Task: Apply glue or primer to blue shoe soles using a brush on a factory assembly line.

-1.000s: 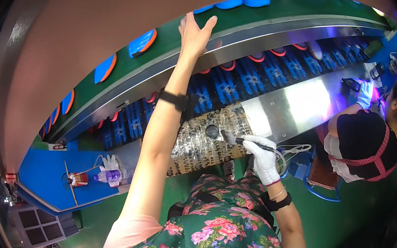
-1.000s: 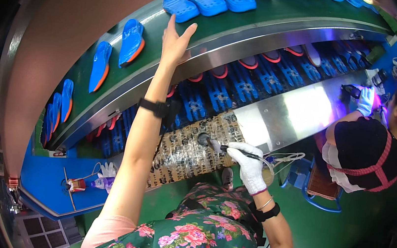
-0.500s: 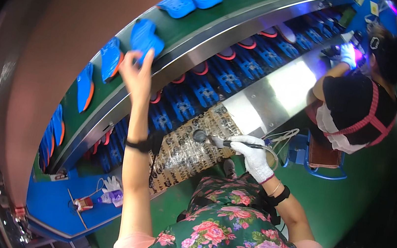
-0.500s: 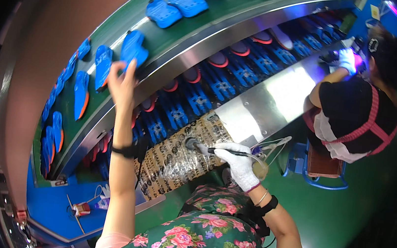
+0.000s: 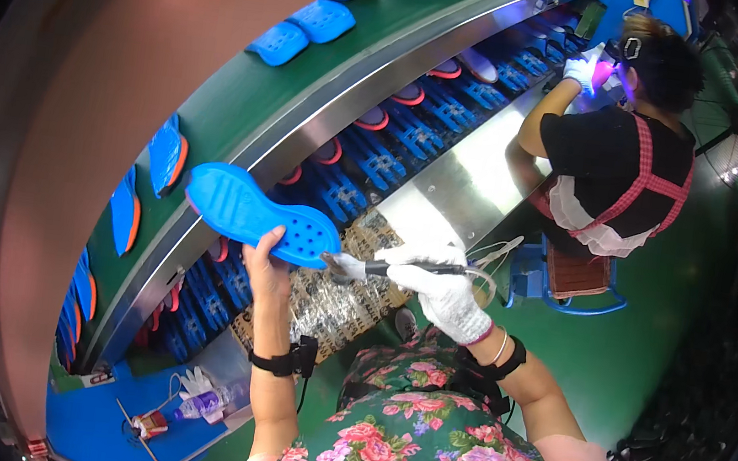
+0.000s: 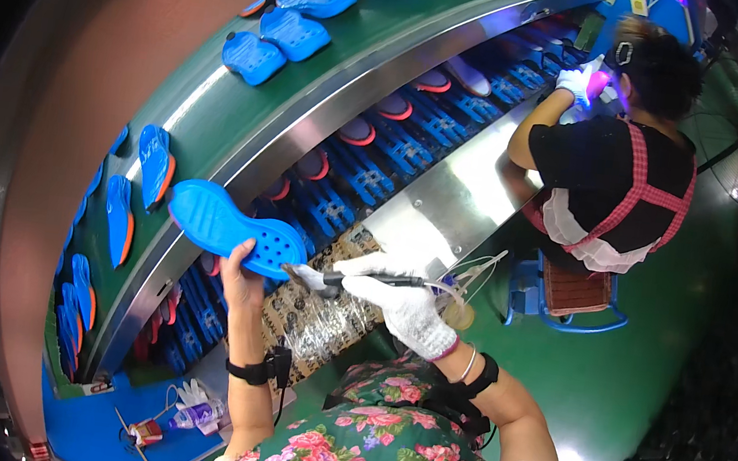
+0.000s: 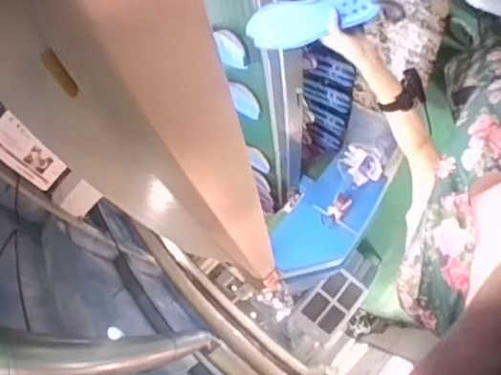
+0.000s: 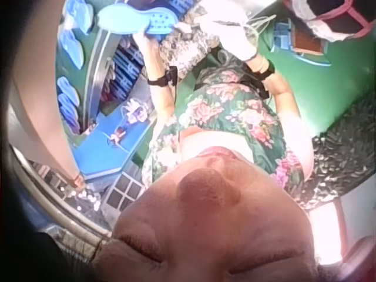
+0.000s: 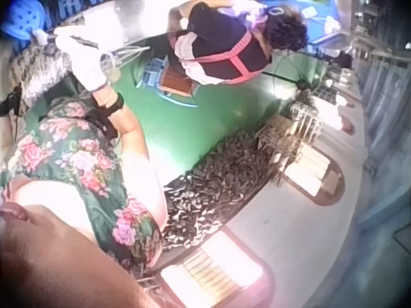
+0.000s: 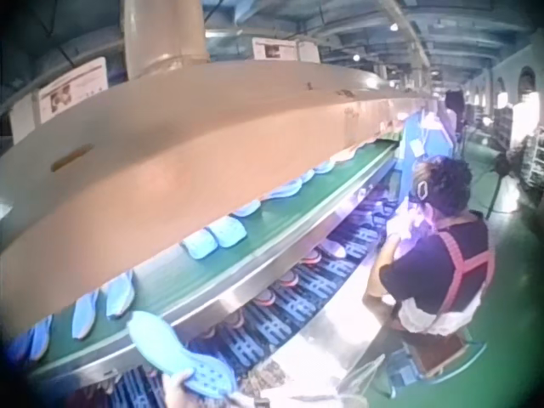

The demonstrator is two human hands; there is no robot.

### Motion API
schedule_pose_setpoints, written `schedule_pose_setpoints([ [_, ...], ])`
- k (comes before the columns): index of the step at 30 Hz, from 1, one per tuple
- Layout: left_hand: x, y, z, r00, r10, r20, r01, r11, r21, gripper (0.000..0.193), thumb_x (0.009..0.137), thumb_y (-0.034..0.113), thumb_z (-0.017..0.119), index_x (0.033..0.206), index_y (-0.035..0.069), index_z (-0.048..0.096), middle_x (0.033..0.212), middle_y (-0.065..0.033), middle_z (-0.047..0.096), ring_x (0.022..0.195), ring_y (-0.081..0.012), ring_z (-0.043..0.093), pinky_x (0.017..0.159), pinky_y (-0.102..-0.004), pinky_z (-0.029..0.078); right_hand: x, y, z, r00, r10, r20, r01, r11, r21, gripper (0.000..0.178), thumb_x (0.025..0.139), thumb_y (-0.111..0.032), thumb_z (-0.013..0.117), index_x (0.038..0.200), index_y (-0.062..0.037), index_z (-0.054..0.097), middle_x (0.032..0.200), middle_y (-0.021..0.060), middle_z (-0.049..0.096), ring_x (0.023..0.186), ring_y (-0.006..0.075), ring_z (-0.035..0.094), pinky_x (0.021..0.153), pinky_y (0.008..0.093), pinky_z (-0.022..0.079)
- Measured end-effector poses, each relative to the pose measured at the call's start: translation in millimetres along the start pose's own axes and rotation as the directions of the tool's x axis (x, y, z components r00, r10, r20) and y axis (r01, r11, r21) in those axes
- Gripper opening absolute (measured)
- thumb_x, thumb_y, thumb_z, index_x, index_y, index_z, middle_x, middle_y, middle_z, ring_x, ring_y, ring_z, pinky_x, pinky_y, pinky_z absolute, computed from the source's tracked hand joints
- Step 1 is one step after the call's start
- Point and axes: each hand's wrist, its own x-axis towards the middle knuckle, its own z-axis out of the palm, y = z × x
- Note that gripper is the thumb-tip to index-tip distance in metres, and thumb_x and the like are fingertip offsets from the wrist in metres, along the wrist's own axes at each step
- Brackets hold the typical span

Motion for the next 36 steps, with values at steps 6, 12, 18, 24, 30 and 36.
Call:
schedule_pose_setpoints([
  [6, -42.8, -24.9, -0.5, 0.895, -0.293, 0.336, 0.360, 0.920, -0.156, 0.064, 0.077, 0.025, 0.065, 0.131, -0.007, 0.054, 0.117, -0.0218, 0.067, 0.103, -0.0342, 0.068, 0.096, -0.0435, 0.055, 21.9, -27.1, 12.3, 0.966, -0.182, 0.183, 0.223, 0.946, -0.236, 0.022, 0.084, 0.000, 0.079, 0.105, 0.0009, 0.074, 0.104, 0.0121, 0.076, 0.096, 0.0181, 0.072, 0.089, 0.0326, 0.058],
  [12, -87.7, -50.9, 10.8, 0.885, -0.291, 0.363, 0.396, 0.880, -0.261, 0.106, 0.080, 0.076, 0.067, 0.154, 0.006, 0.038, 0.148, -0.0155, 0.052, 0.131, -0.0329, 0.054, 0.113, -0.0495, 0.042, 36.9, -30.2, 23.2, 0.933, -0.271, 0.238, 0.344, 0.868, -0.358, 0.020, 0.083, 0.000, 0.078, 0.103, -0.0024, 0.075, 0.101, 0.0118, 0.076, 0.091, 0.0181, 0.073, 0.082, 0.0319, 0.059],
  [18, -86.5, -46.5, 33.3, 0.671, -0.050, 0.739, 0.627, 0.572, -0.530, 0.090, 0.095, 0.080, 0.032, 0.155, 0.014, 0.039, 0.152, -0.0089, 0.049, 0.135, -0.0301, 0.050, 0.115, -0.0476, 0.039, 47.1, -36.1, 31.1, 0.908, -0.335, 0.250, 0.418, 0.716, -0.559, 0.027, 0.077, -0.002, 0.079, 0.104, -0.0048, 0.076, 0.099, 0.0111, 0.075, 0.087, 0.0248, 0.072, 0.076, 0.0357, 0.057],
  [24, -110.8, -40.3, 60.7, 0.896, -0.395, 0.202, 0.434, 0.875, -0.214, 0.093, 0.095, 0.081, 0.029, 0.157, 0.013, 0.033, 0.153, -0.0094, 0.047, 0.136, -0.0298, 0.049, 0.116, -0.0457, 0.039, 59.3, -27.4, 30.6, 0.744, -0.508, 0.434, 0.651, 0.409, -0.639, 0.035, 0.078, -0.007, 0.073, 0.113, -0.0040, 0.073, 0.112, 0.0137, 0.073, 0.096, 0.0305, 0.069, 0.083, 0.0401, 0.055],
  [30, -112.0, -32.8, 51.9, 0.877, -0.421, 0.230, 0.466, 0.862, -0.200, 0.096, 0.092, 0.084, 0.027, 0.158, 0.014, 0.031, 0.155, -0.0097, 0.044, 0.138, -0.0303, 0.047, 0.118, -0.0482, 0.036, 45.8, -24.2, 40.2, 0.785, -0.436, 0.439, 0.616, 0.484, -0.621, 0.032, 0.078, -0.004, 0.075, 0.111, -0.0067, 0.076, 0.108, 0.0120, 0.075, 0.099, 0.0292, 0.071, 0.086, 0.0406, 0.055],
  [36, -111.8, -35.1, 53.3, 0.901, -0.362, 0.238, 0.420, 0.865, -0.274, 0.093, 0.092, 0.084, 0.030, 0.157, 0.017, 0.032, 0.154, -0.0085, 0.045, 0.139, -0.0298, 0.045, 0.119, -0.0474, 0.034, 42.4, -21.0, 41.3, 0.803, -0.441, 0.400, 0.595, 0.588, -0.547, 0.034, 0.078, -0.004, 0.075, 0.112, -0.0071, 0.075, 0.109, 0.0119, 0.075, 0.096, 0.0288, 0.071, 0.082, 0.0398, 0.056],
])
